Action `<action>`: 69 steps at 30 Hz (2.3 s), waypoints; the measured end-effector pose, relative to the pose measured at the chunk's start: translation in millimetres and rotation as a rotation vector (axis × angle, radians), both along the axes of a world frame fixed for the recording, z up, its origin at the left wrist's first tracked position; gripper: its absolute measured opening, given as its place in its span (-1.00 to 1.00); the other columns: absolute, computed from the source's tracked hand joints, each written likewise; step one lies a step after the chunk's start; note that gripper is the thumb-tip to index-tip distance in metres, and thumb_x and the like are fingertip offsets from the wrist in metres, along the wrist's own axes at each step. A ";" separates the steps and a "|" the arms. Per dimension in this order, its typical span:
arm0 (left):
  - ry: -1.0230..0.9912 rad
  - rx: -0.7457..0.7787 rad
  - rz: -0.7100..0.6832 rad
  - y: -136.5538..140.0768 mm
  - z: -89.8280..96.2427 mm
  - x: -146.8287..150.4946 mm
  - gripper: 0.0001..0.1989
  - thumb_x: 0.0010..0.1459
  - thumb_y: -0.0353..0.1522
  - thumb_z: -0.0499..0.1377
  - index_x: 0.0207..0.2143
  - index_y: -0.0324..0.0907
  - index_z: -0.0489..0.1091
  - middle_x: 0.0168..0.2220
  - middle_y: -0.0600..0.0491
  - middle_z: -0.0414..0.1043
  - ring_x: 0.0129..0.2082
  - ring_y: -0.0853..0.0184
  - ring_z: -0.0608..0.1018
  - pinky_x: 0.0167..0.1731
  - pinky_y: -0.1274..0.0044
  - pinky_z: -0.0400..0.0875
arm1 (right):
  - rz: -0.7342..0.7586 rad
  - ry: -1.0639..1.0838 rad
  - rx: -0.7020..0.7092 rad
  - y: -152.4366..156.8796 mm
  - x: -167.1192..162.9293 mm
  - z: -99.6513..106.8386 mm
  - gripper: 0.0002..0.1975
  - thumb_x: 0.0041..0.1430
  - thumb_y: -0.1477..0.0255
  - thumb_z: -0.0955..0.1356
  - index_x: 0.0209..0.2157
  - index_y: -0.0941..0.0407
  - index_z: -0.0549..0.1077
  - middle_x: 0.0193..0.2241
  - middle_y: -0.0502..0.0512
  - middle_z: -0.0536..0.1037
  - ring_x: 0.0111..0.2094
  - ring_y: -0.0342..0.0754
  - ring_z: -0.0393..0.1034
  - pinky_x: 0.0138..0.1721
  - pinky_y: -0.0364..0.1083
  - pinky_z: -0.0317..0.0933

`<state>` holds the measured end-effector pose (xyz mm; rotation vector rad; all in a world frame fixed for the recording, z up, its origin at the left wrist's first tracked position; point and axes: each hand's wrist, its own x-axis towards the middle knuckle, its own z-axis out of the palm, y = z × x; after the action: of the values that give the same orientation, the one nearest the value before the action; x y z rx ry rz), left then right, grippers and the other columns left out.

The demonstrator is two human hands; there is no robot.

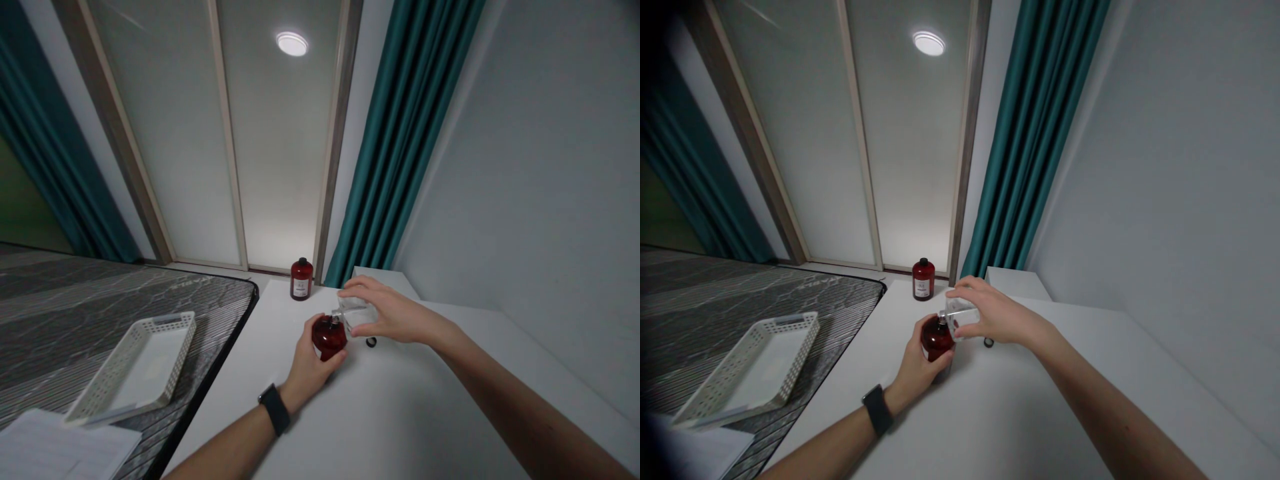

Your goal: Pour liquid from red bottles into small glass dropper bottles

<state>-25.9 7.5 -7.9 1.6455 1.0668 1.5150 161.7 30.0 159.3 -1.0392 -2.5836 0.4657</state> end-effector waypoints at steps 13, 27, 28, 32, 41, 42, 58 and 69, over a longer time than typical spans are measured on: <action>-0.015 -0.004 -0.002 -0.6 0.8 0.4 -0.31 -0.06 -0.36 0.36 0.12 -0.18 0.20 0.05 -0.12 0.40 0.06 0.09 0.48 0.13 0.20 0.33 | -0.017 -0.014 -0.012 -1.4 -1.3 3.3 -0.39 0.04 0.33 0.51 0.14 -0.05 0.37 0.07 0.13 0.30 0.11 0.10 0.31 0.21 0.14 0.14; 0.001 0.004 -0.012 -0.7 0.8 -0.1 -0.32 -0.04 -0.33 0.35 0.12 -0.19 0.18 0.06 -0.13 0.38 0.07 0.08 0.47 0.14 0.19 0.32 | -0.045 -0.046 0.003 -3.2 -2.1 5.7 -0.40 0.04 0.33 0.51 0.13 -0.03 0.39 0.17 0.18 0.22 0.22 0.14 0.22 0.27 0.17 0.07; 0.001 0.003 -0.012 -0.6 0.9 0.1 -0.32 -0.04 -0.33 0.35 0.12 -0.19 0.18 0.06 -0.13 0.38 0.07 0.08 0.47 0.14 0.19 0.31 | -0.043 -0.049 0.004 -3.1 -2.1 6.0 -0.40 0.04 0.32 0.51 0.14 -0.03 0.39 0.18 0.18 0.22 0.22 0.14 0.21 0.27 0.17 0.07; -0.009 -0.005 -0.016 -0.4 1.1 0.5 -0.32 -0.05 -0.34 0.34 0.12 -0.19 0.19 0.06 -0.13 0.39 0.07 0.07 0.47 0.13 0.19 0.31 | -0.029 -0.044 0.005 -2.4 -1.3 5.2 -0.40 0.04 0.30 0.51 0.14 -0.03 0.39 0.18 0.18 0.23 0.22 0.15 0.22 0.27 0.17 0.07; -0.003 -0.012 -0.036 -0.7 -1.9 0.0 -0.32 -0.03 -0.34 0.34 0.13 -0.18 0.16 0.07 -0.12 0.36 0.08 0.10 0.45 0.15 0.19 0.28 | -0.006 -0.023 0.011 0.4 0.5 1.4 -0.39 0.05 0.28 0.51 0.16 -0.09 0.38 0.11 0.14 0.30 0.17 0.11 0.26 0.24 0.17 0.09; -0.001 -0.010 -0.035 -0.3 -1.9 0.0 -0.32 -0.03 -0.34 0.34 0.13 -0.18 0.16 0.07 -0.12 0.36 0.08 0.10 0.45 0.15 0.19 0.28 | -0.007 -0.025 0.010 0.4 0.2 1.5 -0.38 0.05 0.28 0.51 0.16 -0.09 0.38 0.11 0.14 0.31 0.17 0.11 0.26 0.24 0.17 0.08; -0.002 -0.007 -0.024 0.0 -0.9 0.1 -0.32 -0.04 -0.34 0.34 0.12 -0.17 0.16 0.06 -0.11 0.37 0.07 0.09 0.46 0.15 0.19 0.29 | -0.022 -0.035 0.010 -0.6 -1.7 3.7 -0.37 0.03 0.33 0.52 0.16 -0.07 0.39 0.14 0.15 0.33 0.21 0.13 0.23 0.26 0.17 0.07; -0.007 -0.004 -0.028 0.4 -0.2 0.6 -0.33 -0.04 -0.35 0.34 0.12 -0.18 0.17 0.06 -0.11 0.37 0.07 0.09 0.46 0.14 0.19 0.30 | 0.011 -0.037 0.040 1.5 -1.0 2.2 -0.37 0.04 0.33 0.51 0.16 -0.12 0.38 0.14 0.14 0.32 0.21 0.12 0.22 0.26 0.19 0.07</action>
<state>-25.3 7.9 -8.0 1.6448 1.0380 1.4981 160.7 31.5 161.5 -1.0307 -2.6209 0.3999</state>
